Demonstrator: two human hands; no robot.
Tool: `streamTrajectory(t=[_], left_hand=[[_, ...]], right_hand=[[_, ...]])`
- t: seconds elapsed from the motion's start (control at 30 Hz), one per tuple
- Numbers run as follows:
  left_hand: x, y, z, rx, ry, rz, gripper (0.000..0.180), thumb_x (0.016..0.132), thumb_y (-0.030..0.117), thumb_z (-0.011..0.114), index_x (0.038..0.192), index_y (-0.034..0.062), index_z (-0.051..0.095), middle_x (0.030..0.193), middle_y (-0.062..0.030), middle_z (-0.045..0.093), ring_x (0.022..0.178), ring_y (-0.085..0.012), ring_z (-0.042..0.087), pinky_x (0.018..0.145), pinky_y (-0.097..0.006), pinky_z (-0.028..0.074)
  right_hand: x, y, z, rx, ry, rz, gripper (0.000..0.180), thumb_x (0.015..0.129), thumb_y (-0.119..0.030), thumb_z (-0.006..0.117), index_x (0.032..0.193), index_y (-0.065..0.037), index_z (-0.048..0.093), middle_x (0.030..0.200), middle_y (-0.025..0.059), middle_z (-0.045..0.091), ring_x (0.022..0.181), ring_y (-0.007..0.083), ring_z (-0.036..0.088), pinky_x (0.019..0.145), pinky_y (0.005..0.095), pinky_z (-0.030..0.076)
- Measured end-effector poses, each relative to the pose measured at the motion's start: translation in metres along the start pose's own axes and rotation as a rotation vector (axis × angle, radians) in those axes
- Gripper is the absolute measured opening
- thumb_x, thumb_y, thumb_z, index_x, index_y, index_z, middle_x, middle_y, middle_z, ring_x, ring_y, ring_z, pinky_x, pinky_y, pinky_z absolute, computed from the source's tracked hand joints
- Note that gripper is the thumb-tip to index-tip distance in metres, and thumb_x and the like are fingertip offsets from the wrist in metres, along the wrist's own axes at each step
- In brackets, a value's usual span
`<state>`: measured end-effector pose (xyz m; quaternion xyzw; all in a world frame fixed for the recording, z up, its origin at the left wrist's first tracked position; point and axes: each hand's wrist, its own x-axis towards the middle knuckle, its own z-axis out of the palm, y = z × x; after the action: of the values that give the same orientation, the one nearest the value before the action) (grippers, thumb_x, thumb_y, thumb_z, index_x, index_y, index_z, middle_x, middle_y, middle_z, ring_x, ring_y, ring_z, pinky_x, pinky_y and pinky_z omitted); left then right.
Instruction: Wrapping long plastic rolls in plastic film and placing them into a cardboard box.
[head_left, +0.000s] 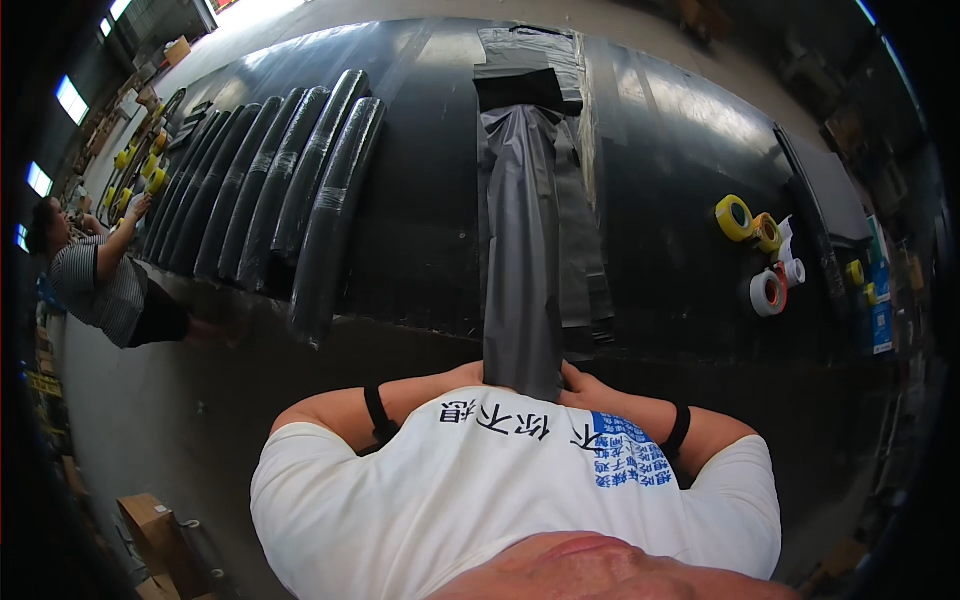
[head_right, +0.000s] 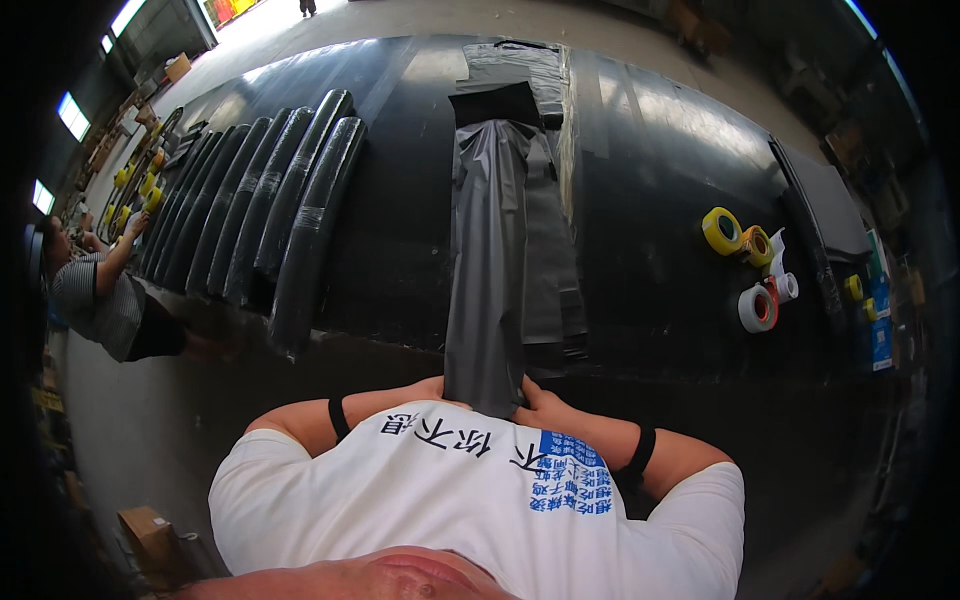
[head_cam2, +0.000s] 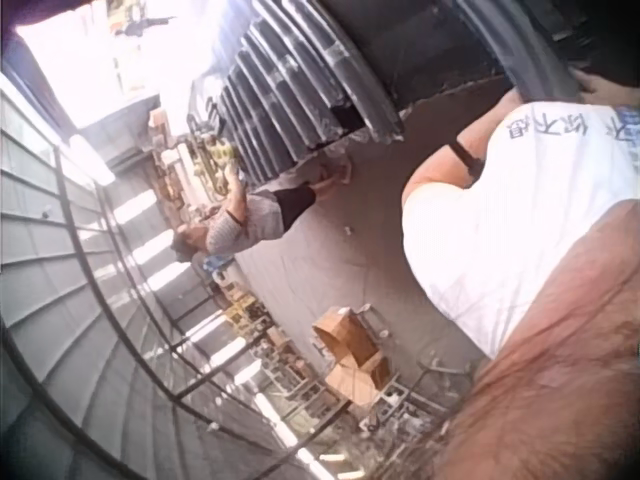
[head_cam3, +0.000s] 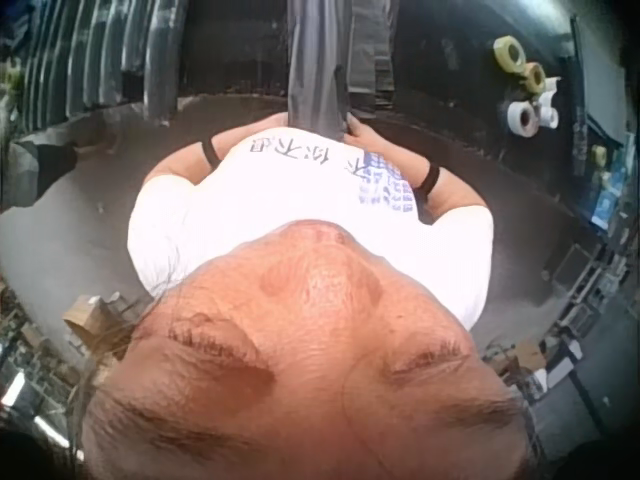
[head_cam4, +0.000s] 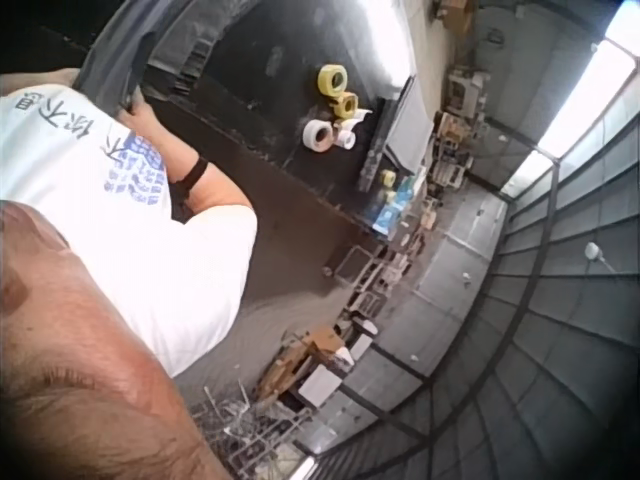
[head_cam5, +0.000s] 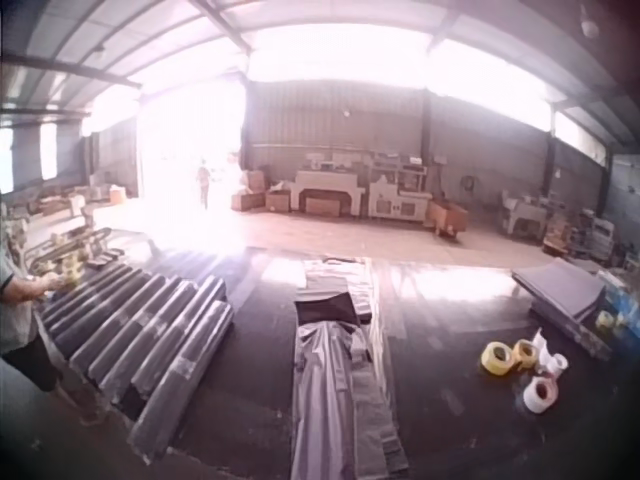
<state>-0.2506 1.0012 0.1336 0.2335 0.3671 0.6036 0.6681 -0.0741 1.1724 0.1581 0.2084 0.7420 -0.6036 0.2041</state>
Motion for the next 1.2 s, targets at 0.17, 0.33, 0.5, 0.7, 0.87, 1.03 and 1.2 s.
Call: streamTrajectory(t=[0.17,0.33,0.5,0.7,0.87,1.03,1.2], left_hand=[[0.03,-0.034,-0.038,0.154,0.08,-0.369,0.072,0.08,0.021,0.081,0.137,-0.003,0.045,0.132,-0.018,0.055,0.127,-0.0269,0.052,0.103,-0.039,0.044],[0.035,-0.031,-0.031,0.389,0.136,-0.408,0.065,0.078,0.027,0.081,0.127,-0.003,0.05,0.121,-0.0183,0.059,0.114,-0.0277,0.059,0.089,-0.041,0.051],[0.042,-0.075,-0.049,0.837,0.352,-0.639,0.033,0.088,0.015,0.056,0.114,-0.0046,0.056,0.09,-0.0154,0.072,0.085,-0.0263,0.071,0.066,-0.044,0.058],[0.027,-0.026,0.008,0.698,0.175,-0.479,0.027,0.086,0.008,0.058,0.111,0.0002,0.064,0.098,-0.0087,0.073,0.082,-0.0172,0.069,0.07,-0.028,0.053],[0.022,-0.02,-0.005,0.535,0.468,-0.507,0.053,0.084,0.035,0.072,0.122,0.0012,0.059,0.116,-0.0132,0.063,0.11,-0.0246,0.061,0.086,-0.041,0.052],[0.017,-0.047,-0.005,0.71,0.538,-0.484,0.043,0.083,0.027,0.072,0.114,-0.0008,0.063,0.1,-0.0107,0.066,0.092,-0.0215,0.063,0.081,-0.035,0.051],[0.006,-0.078,-0.021,0.56,0.503,-0.474,0.019,0.081,0.008,0.068,0.097,0.0,0.067,0.084,-0.0056,0.064,0.076,-0.0141,0.06,0.071,-0.028,0.05]], right_hand=[[0.011,-0.008,-0.024,-0.073,-0.131,-0.009,0.103,0.079,-0.028,0.077,0.151,0.004,0.01,0.138,0.029,0.045,0.131,0.0374,0.046,0.109,0.0377,0.037],[0.036,0.038,-0.02,-0.341,0.174,-0.103,0.132,0.073,-0.032,0.084,0.147,0.002,-0.02,0.131,0.027,0.052,0.124,0.0368,0.053,0.105,0.0356,0.041],[0.016,0.006,-0.016,-0.513,0.309,0.123,0.127,0.07,-0.03,0.084,0.151,-0.002,-0.008,0.134,0.0229,0.051,0.122,0.0369,0.054,0.098,0.0376,0.046],[0.079,0.019,-0.057,-1.167,1.038,-0.595,0.079,0.08,-0.002,0.056,0.151,-0.023,0.029,0.152,0.0079,0.032,0.137,0.0349,0.035,0.109,0.045,0.034],[0.051,0.022,-0.037,-1.292,0.578,-0.461,0.077,0.079,0.0,0.056,0.149,-0.024,0.035,0.156,0.0036,0.03,0.145,0.0295,0.023,0.118,0.0447,0.021],[0.019,0.01,-0.029,-1.165,0.342,-0.769,0.047,0.08,-0.004,0.059,0.126,-0.012,0.061,0.142,0.0061,0.05,0.141,0.0238,0.033,0.118,0.0407,0.024],[0.04,0.02,-0.019,-1.062,0.239,-0.633,0.035,0.081,-0.012,0.064,0.116,-0.012,0.066,0.12,0.0044,0.061,0.119,0.0242,0.052,0.099,0.0385,0.042]])
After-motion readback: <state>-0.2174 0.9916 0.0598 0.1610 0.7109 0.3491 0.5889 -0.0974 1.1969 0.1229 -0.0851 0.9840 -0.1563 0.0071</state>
